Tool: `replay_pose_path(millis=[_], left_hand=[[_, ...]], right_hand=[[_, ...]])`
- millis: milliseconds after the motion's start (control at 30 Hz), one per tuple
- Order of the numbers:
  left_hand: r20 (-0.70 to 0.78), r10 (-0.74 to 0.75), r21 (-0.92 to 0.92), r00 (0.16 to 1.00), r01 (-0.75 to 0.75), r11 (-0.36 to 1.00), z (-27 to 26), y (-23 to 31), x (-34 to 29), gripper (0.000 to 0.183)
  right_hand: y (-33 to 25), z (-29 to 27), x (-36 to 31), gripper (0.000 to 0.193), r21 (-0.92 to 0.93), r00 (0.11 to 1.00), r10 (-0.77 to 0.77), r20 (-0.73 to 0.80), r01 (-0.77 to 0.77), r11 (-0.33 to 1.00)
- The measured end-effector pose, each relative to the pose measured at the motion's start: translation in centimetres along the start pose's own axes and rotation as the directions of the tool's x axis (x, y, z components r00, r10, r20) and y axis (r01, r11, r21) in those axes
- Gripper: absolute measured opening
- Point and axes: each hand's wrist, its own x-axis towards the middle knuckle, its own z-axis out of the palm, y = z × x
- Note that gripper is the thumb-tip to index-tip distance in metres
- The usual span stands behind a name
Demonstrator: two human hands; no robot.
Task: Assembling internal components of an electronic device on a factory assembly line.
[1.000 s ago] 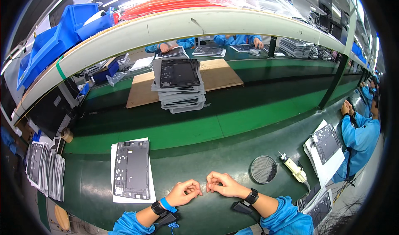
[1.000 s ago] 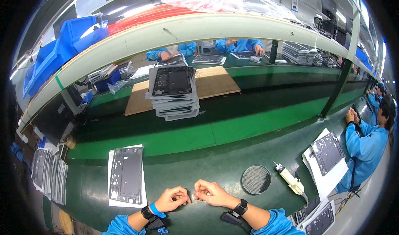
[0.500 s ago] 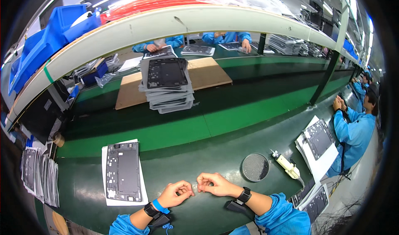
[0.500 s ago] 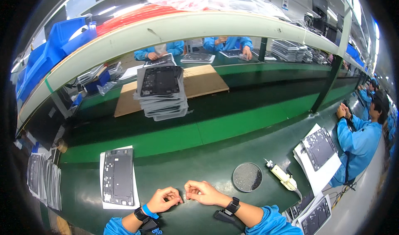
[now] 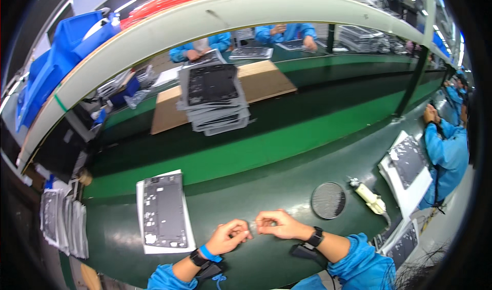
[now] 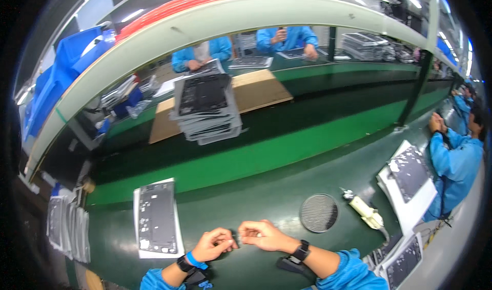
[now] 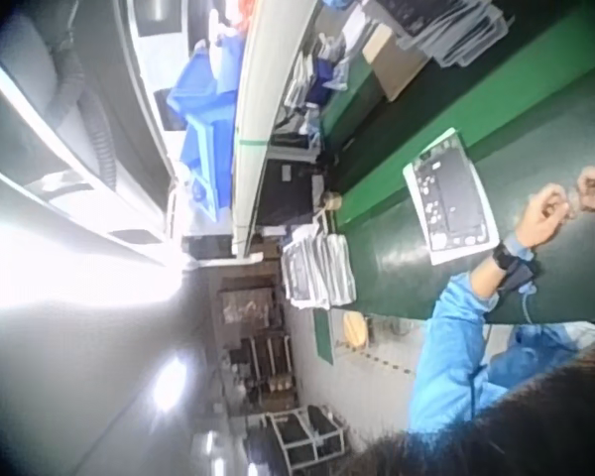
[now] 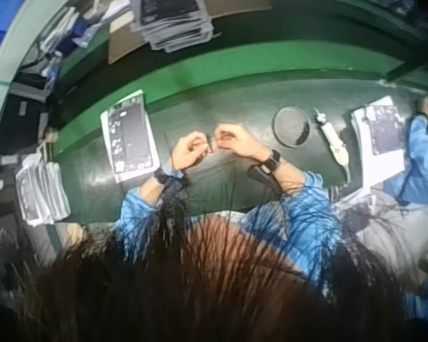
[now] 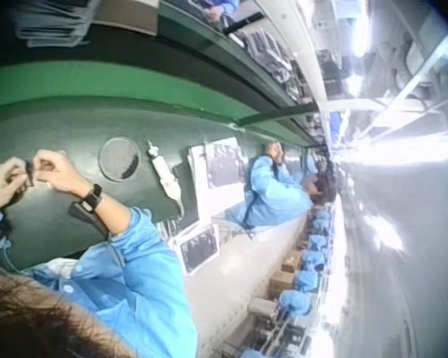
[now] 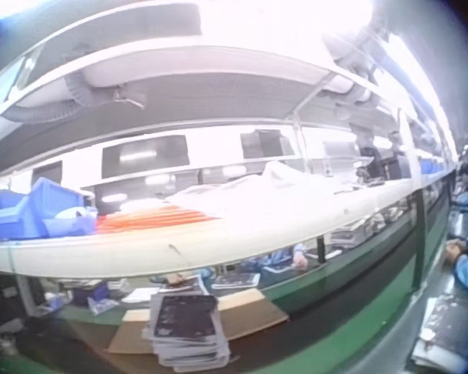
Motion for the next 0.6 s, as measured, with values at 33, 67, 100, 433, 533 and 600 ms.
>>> replay_pose_path(millis=[33, 67, 100, 433, 533, 600], left_hand=[[0.006, 0.002, 0.010, 1.000, -0.002, 1.000, 0.21, 0.00, 0.02, 0.010], [-0.001, 0.011, 0.044, 1.000, -0.011, 0.999, 0.35, 0.04, -0.29, 0.011], [0.000, 0.024, 0.078, 1.000, -0.024, 0.997, 0.35, -0.12, -0.24, 0.012], [0.016, -0.005, 0.066, 1.000, 0.004, 0.998, 0.30, 0.33, -0.04, 0.008], [0.018, -0.007, 0.046, 1.000, 0.006, 0.999, 0.17, 0.20, -0.04, 0.007], [0.018, 0.001, 0.050, 1.000, -0.002, 0.999, 0.04, 0.34, -0.10, 0.007]], right_hand=[[-0.22, -0.18, -0.29, 0.009, 0.019, 0.999, 0.040, 0.013, -0.040, 0.999], [-0.23, -0.19, -0.34, 0.009, 0.015, 0.999, 0.052, 0.014, -0.053, 0.999], [-0.28, -0.32, -0.25, 0.010, -0.009, 0.999, 0.051, 0.016, -0.051, 0.999], [-0.28, -0.38, -0.25, 0.009, -0.016, 0.997, 0.075, -0.005, -0.075, 0.997], [-0.25, -0.49, 0.01, 0.009, -0.052, 0.996, 0.094, 0.009, -0.093, 0.994], [-0.07, -0.28, 0.13, 0.009, -0.033, 0.996, 0.088, 0.003, -0.087, 0.996]])
